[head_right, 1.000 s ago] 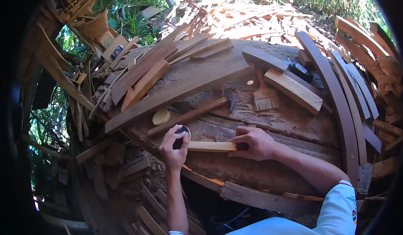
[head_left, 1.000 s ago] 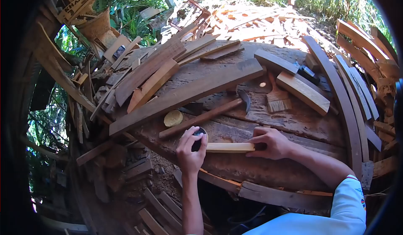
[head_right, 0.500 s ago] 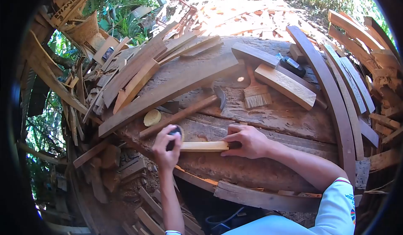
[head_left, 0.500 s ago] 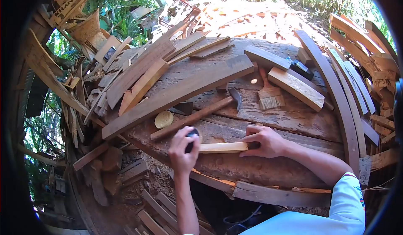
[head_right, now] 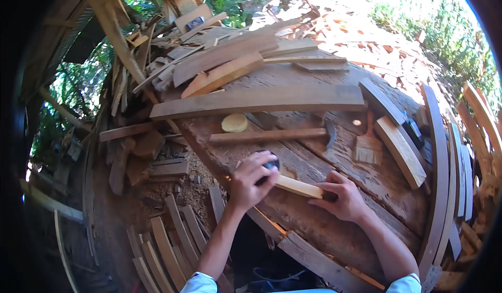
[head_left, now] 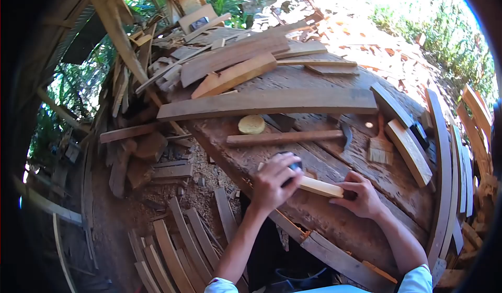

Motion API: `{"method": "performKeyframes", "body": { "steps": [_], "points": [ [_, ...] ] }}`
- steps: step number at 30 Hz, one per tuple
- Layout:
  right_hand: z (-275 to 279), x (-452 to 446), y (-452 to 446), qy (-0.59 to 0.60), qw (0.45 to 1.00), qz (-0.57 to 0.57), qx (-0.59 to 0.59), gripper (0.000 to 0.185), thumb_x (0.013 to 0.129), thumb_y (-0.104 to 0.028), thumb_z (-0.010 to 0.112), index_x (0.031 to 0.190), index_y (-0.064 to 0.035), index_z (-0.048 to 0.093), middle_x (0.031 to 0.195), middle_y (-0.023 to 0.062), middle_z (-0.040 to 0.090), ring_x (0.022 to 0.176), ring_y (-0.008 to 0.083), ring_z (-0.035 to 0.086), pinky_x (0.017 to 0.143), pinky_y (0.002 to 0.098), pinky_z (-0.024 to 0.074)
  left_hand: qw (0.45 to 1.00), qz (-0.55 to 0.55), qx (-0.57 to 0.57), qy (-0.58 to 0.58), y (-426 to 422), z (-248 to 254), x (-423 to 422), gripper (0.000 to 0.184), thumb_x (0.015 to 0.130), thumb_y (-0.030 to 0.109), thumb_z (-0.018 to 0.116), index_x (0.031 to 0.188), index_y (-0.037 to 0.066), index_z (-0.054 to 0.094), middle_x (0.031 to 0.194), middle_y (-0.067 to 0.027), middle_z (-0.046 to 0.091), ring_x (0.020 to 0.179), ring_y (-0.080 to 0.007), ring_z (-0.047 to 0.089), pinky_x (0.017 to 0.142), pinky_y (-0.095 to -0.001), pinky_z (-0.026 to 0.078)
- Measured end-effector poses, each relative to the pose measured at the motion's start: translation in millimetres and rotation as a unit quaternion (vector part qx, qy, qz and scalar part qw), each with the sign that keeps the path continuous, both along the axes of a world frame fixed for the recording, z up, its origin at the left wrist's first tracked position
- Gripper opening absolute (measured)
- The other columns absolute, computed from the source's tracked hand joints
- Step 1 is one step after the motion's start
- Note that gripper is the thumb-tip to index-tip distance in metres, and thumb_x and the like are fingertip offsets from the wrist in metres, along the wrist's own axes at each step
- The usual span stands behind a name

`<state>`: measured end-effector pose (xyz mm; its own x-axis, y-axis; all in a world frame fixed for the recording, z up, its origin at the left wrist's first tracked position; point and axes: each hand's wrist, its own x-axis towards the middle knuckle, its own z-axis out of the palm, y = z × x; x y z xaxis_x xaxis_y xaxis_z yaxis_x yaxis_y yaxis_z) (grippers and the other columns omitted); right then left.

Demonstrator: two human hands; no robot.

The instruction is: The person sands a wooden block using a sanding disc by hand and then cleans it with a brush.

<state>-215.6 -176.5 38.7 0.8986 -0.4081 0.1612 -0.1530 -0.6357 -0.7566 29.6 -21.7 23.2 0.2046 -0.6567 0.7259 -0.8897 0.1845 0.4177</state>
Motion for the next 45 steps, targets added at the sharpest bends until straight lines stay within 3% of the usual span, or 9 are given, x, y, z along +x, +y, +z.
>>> {"method": "performKeyframes", "body": {
  "steps": [3, 10, 19, 24, 30, 33, 37, 41, 45],
  "points": [
    [-4.1, 3.3, -0.6, -0.02, 0.999, 0.006, -0.042, 0.042, 0.079, -0.029, 0.093, 0.116, -0.0101, 0.082, 0.085, 0.006, 0.057, 0.07, 0.021, 0.058, 0.063, 0.0355, 0.05, 0.988, 0.149, -0.004, 0.042, -3.7, 4.5, -2.2, 0.014, 0.094, 0.015, 0.076, 0.084, 0.007, 0.071, 0.11, -0.0091, 0.077, 0.109, -0.0294, 0.072, 0.101, -0.0423, 0.055],
    [-12.9, -5.2, -10.4, -0.023, 0.998, 0.04, -0.035, 0.031, 0.081, -0.018, 0.089, 0.108, -0.0066, 0.08, 0.087, 0.0073, 0.059, 0.07, 0.0198, 0.062, 0.064, 0.0334, 0.0517, 0.997, -0.065, 0.038, -0.019, -16.9, 2.0, -79.4, 0.025, 0.099, 0.035, 0.072, 0.1, 0.011, 0.067, 0.121, -0.008, 0.073, 0.117, -0.0283, 0.07, 0.105, -0.0446, 0.053],
    [0.5, 3.0, -2.7, -0.002, 0.998, 0.034, -0.044, 0.041, 0.078, -0.023, 0.092, 0.116, -0.0111, 0.082, 0.087, 0.0074, 0.059, 0.074, 0.0216, 0.06, 0.066, 0.0341, 0.05, 0.994, 0.109, 0.026, 0.019, -6.4, 0.4, -49.9, 0.023, 0.099, 0.031, 0.07, 0.1, 0.008, 0.068, 0.117, -0.0092, 0.07, 0.113, -0.0297, 0.067, 0.099, -0.0452, 0.051],
    [-18.6, -5.8, -15.6, -0.021, 0.996, 0.058, -0.064, 0.038, 0.077, -0.022, 0.092, 0.111, -0.0088, 0.082, 0.086, 0.0086, 0.059, 0.074, 0.0228, 0.06, 0.065, 0.0353, 0.0493, 0.996, -0.08, 0.014, -0.038, -9.1, -8.6, -79.6, 0.023, 0.098, 0.035, 0.074, 0.097, 0.013, 0.066, 0.129, -0.0047, 0.067, 0.128, -0.0254, 0.061, 0.108, -0.0441, 0.047],
    [1.2, 2.2, 2.7, 0.004, 1.0, 0.01, -0.018, 0.033, 0.079, -0.025, 0.093, 0.104, -0.0063, 0.081, 0.088, 0.0066, 0.059, 0.073, 0.0205, 0.058, 0.065, 0.0334, 0.0486, 0.992, 0.118, 0.037, 0.021, 14.7, -8.5, -4.8, 0.019, 0.098, 0.028, 0.072, 0.105, 0.01, 0.068, 0.127, -0.0068, 0.067, 0.124, -0.0271, 0.062, 0.104, -0.0466, 0.047],
    [-0.6, 3.6, -0.9, 0.013, 0.999, 0.02, -0.033, 0.042, 0.078, -0.024, 0.093, 0.116, -0.011, 0.082, 0.088, 0.0073, 0.061, 0.077, 0.0207, 0.06, 0.067, 0.0342, 0.0496, 0.986, 0.153, 0.055, 0.026, 2.8, -4.2, -33.5, 0.017, 0.096, 0.029, 0.075, 0.097, 0.014, 0.066, 0.126, -0.0031, 0.068, 0.125, -0.0246, 0.062, 0.099, -0.0445, 0.046],
    [-8.6, -3.7, -13.2, 0.001, 0.997, 0.051, -0.053, 0.04, 0.079, -0.024, 0.092, 0.115, -0.0107, 0.082, 0.087, 0.007, 0.06, 0.077, 0.0205, 0.06, 0.067, 0.0339, 0.0493, 0.997, -0.059, 0.043, -0.008, -16.7, -5.9, -96.4, 0.018, 0.097, 0.03, 0.075, 0.098, 0.014, 0.066, 0.129, -0.0026, 0.066, 0.126, -0.0255, 0.061, 0.1, -0.0442, 0.045],
    [-2.1, -1.4, -7.3, 0.008, 0.998, 0.037, -0.043, 0.038, 0.079, -0.023, 0.092, 0.114, -0.0102, 0.083, 0.086, 0.0063, 0.06, 0.073, 0.0202, 0.059, 0.065, 0.0333, 0.0487, 0.997, -0.069, 0.032, -0.024, -12.3, -5.2, -69.7, 0.017, 0.097, 0.029, 0.074, 0.098, 0.015, 0.066, 0.127, -0.0012, 0.068, 0.126, -0.0252, 0.061, 0.098, -0.0438, 0.045],
    [5.3, 1.1, 1.8, 0.011, 1.0, 0.008, -0.005, 0.039, 0.079, -0.022, 0.092, 0.115, -0.0101, 0.083, 0.085, 0.0066, 0.059, 0.071, 0.0202, 0.058, 0.064, 0.0332, 0.0486, 0.995, 0.081, 0.059, -0.011, 3.0, -6.6, -11.8, 0.016, 0.098, 0.029, 0.073, 0.099, 0.014, 0.067, 0.121, -0.0016, 0.069, 0.122, -0.0261, 0.062, 0.095, -0.0446, 0.046]
  ]
}}
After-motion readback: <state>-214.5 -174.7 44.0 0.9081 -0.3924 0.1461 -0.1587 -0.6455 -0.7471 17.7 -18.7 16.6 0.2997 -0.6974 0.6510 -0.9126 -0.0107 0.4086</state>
